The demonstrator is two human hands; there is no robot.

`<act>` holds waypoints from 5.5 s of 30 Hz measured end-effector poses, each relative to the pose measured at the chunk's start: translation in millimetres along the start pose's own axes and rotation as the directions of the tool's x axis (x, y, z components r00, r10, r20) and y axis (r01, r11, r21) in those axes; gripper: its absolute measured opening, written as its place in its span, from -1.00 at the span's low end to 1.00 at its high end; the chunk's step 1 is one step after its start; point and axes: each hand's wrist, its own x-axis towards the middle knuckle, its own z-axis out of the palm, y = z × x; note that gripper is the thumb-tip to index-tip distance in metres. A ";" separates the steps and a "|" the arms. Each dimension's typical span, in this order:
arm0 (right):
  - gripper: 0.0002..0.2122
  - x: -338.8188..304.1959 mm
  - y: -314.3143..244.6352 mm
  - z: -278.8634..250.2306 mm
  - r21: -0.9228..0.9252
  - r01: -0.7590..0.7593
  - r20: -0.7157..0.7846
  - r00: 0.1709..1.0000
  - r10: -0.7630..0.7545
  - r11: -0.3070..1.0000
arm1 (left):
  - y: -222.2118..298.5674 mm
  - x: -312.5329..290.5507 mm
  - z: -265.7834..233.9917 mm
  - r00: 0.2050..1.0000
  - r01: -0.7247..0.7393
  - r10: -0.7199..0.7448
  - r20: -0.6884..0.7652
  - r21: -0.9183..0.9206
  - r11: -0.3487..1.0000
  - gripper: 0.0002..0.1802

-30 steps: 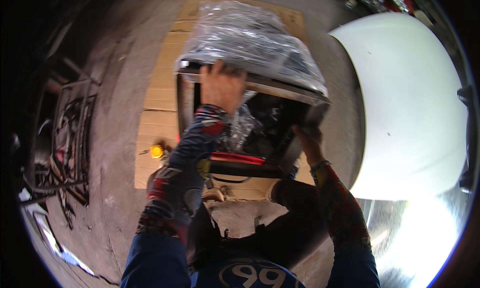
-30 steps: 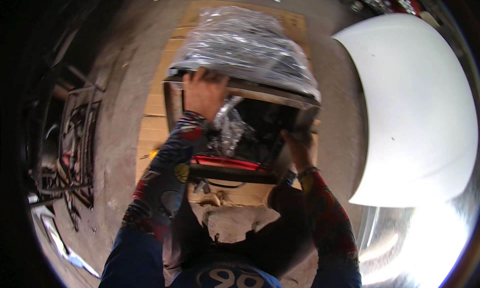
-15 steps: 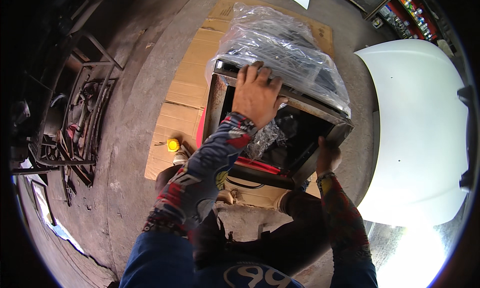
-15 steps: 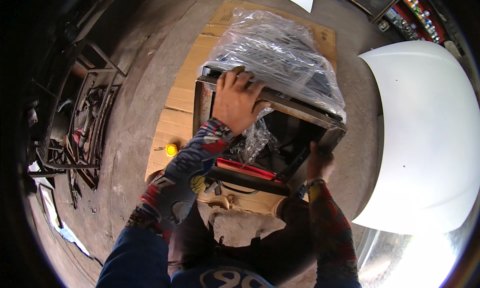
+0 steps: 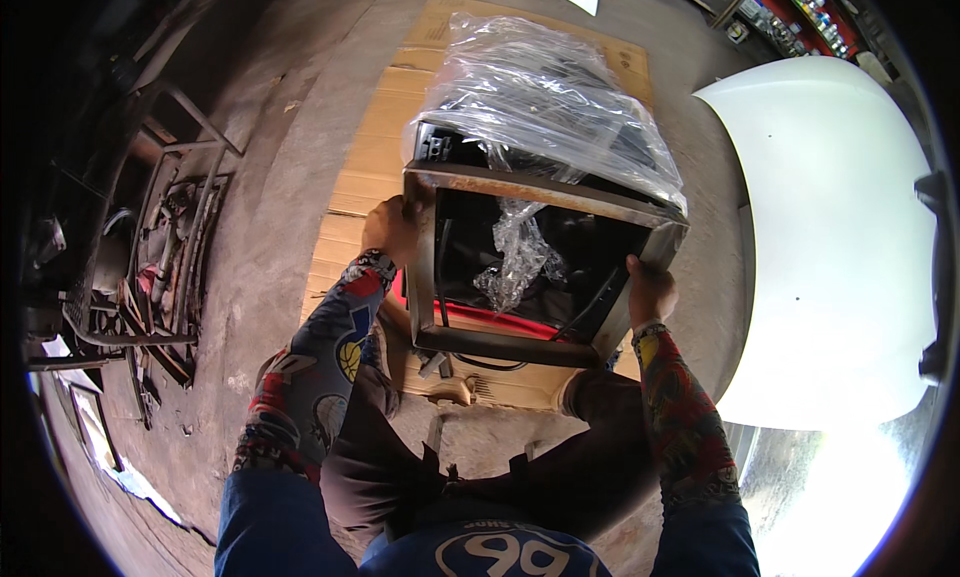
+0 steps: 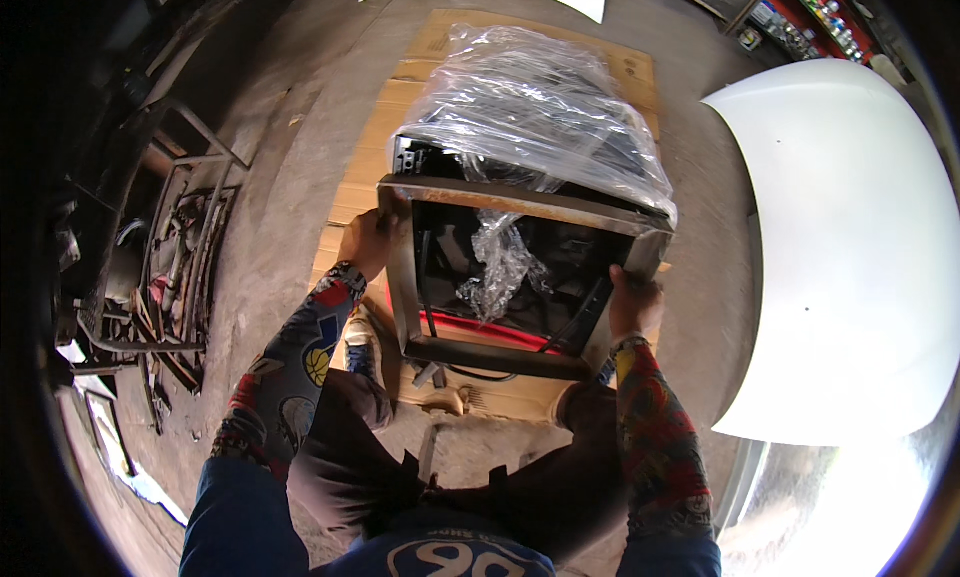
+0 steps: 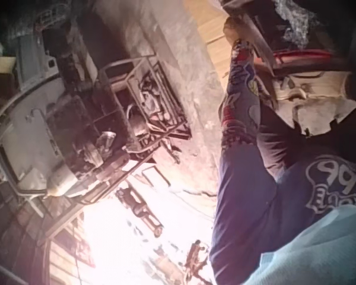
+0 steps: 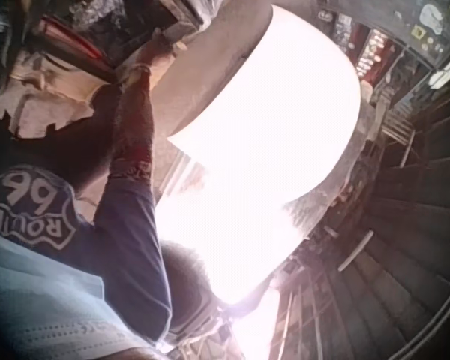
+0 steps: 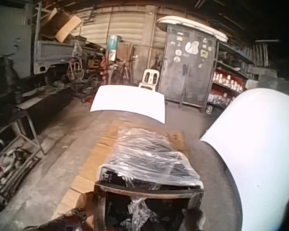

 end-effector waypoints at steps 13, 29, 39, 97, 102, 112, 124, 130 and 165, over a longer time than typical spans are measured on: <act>-0.52 -0.5 -6.7 -6.1 -0.030 -0.101 0.041 0.994 0.102 0.994 | 27.4 13.4 2.9 0.957 -0.066 0.101 -0.273 0.135 0.989 -0.55; -0.50 -2.1 -0.9 -2.9 -0.048 -0.036 0.114 0.993 0.042 0.998 | 12.6 21.3 -0.4 0.919 -0.237 0.309 -0.246 0.283 0.929 -0.59; -0.38 -1.4 -13.0 -4.5 -0.099 -0.112 0.062 0.991 0.119 0.989 | 13.1 29.7 -4.2 0.945 -0.178 0.258 -0.200 0.346 0.921 -0.55; -0.44 -0.9 -3.0 -1.9 0.172 -0.135 0.062 0.990 0.126 0.976 | 39.4 17.9 -4.7 0.971 0.019 0.047 -0.233 0.275 0.961 -0.60; -0.44 0.4 -3.5 -2.6 0.158 -0.136 0.093 0.988 0.122 0.978 | 39.2 17.6 -5.4 0.972 0.018 0.051 -0.231 0.289 0.957 -0.59; -0.40 -4.0 -9.2 -10.4 0.183 -0.103 0.111 0.990 0.083 0.978 | 38.8 18.5 -3.8 0.973 0.045 0.022 -0.231 0.280 0.959 -0.58; -0.49 0.2 -3.4 -4.4 0.177 -0.105 0.092 0.992 0.090 0.979 | 27.8 23.9 -0.5 0.975 0.011 0.057 -0.216 0.303 0.953 -0.57; -0.51 -1.1 -4.3 -4.4 0.187 -0.099 0.088 0.993 0.084 0.977 | 27.8 24.4 0.0 0.970 -0.012 0.080 -0.228 0.285 0.958 -0.57; -0.44 1.6 -2.6 -3.8 0.147 -0.131 0.091 0.989 0.118 0.980 | 45.2 16.5 -9.8 0.980 0.048 0.002 -0.201 0.245 0.968 -0.56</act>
